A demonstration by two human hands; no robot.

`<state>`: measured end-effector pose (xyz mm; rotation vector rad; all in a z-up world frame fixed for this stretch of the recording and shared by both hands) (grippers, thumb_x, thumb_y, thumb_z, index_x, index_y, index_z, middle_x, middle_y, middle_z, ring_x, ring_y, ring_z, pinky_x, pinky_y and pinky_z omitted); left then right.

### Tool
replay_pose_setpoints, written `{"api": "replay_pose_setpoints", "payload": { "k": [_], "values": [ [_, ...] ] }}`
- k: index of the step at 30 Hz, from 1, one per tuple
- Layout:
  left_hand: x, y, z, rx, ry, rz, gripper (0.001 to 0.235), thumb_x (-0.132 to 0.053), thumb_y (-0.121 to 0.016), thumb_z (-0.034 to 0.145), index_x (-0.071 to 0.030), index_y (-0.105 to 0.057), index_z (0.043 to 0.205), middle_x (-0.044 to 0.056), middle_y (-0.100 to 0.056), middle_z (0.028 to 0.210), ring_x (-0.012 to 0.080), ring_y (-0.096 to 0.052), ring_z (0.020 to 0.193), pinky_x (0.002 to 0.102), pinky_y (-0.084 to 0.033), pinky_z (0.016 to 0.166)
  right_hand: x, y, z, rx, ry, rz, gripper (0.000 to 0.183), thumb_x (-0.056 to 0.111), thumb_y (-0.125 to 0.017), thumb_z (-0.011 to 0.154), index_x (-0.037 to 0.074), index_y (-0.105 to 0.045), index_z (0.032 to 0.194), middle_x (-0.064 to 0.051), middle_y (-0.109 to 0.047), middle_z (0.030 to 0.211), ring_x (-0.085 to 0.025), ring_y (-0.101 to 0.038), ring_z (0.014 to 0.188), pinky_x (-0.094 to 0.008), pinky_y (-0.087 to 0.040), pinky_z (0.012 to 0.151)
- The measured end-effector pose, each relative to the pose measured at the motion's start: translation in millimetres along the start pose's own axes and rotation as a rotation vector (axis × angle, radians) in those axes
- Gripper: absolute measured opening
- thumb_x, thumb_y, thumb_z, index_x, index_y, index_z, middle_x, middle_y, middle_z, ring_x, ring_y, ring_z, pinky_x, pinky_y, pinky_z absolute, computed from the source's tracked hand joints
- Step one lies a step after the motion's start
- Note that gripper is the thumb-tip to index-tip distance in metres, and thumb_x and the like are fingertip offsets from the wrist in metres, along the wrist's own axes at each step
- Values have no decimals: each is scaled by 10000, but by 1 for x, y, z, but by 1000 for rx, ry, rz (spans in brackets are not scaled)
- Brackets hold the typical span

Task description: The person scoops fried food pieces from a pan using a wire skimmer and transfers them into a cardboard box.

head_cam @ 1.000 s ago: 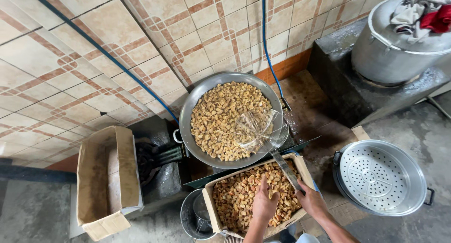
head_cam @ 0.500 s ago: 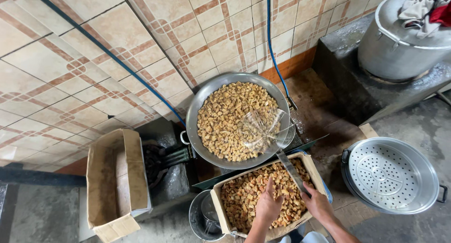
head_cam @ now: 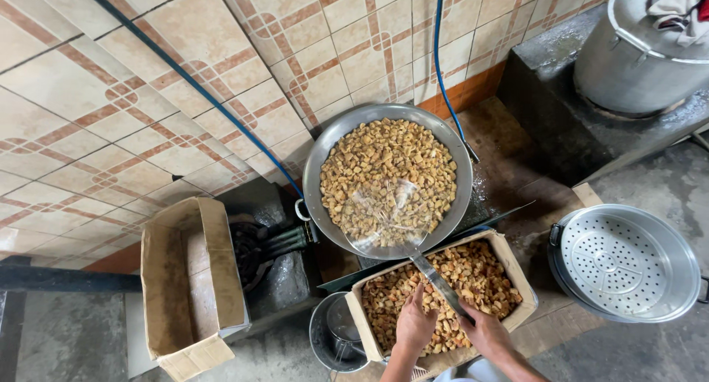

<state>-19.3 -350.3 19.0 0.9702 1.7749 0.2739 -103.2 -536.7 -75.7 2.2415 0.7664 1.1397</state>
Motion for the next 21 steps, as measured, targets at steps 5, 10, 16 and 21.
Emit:
{"api": "replay_pose_setpoints", "payload": {
  "k": [5, 10, 16, 21],
  "values": [
    [4, 10, 1, -42, -73, 58, 680, -222, -715, 916, -56, -418, 1504, 226, -581, 1409, 394, -520, 1334, 434, -416, 1110, -2, -10, -3, 39, -33, 28, 556, 280, -607, 997, 220, -451, 1527, -53, -734, 695, -62, -453, 367, -247, -393, 300],
    [0, 14, 4, 77, 97, 24, 525, -274, -640, 954, -150, -540, 1454, 187, -714, 1177, 317, -721, 1054, 400, -557, 974, 34, 19, -2, -192, 331, -25, 426, 236, -640, 934, 164, -591, 1351, -54, -741, 992, -13, -518, 354, -198, -430, 269],
    [-1, -11, 8, 99, 66, 64, 444, -317, -647, 976, -138, -615, 1381, 236, -744, 966, 356, -720, 945, 447, -565, 906, 0, 17, 2, -118, 82, -63, 489, 256, -625, 953, 185, -539, 1429, -49, -750, 904, -110, -583, 398, -272, -472, 310],
    [-6, -29, -4, 164, 92, 68, 433, -269, -600, 989, -160, -592, 1408, 191, -750, 970, 311, -752, 851, 406, -611, 815, -30, 36, -22, -226, 4, 130, 626, 284, -707, 910, 146, -508, 1487, -120, -751, 692, -95, -681, 444, -211, -509, 378]
  ]
}}
Point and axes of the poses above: each hand's wrist, its own z-axis towards the middle knuckle, its own y-axis out of the back of the hand, x = y × z, the point moved 10 cm from there along z, towards the middle knuckle
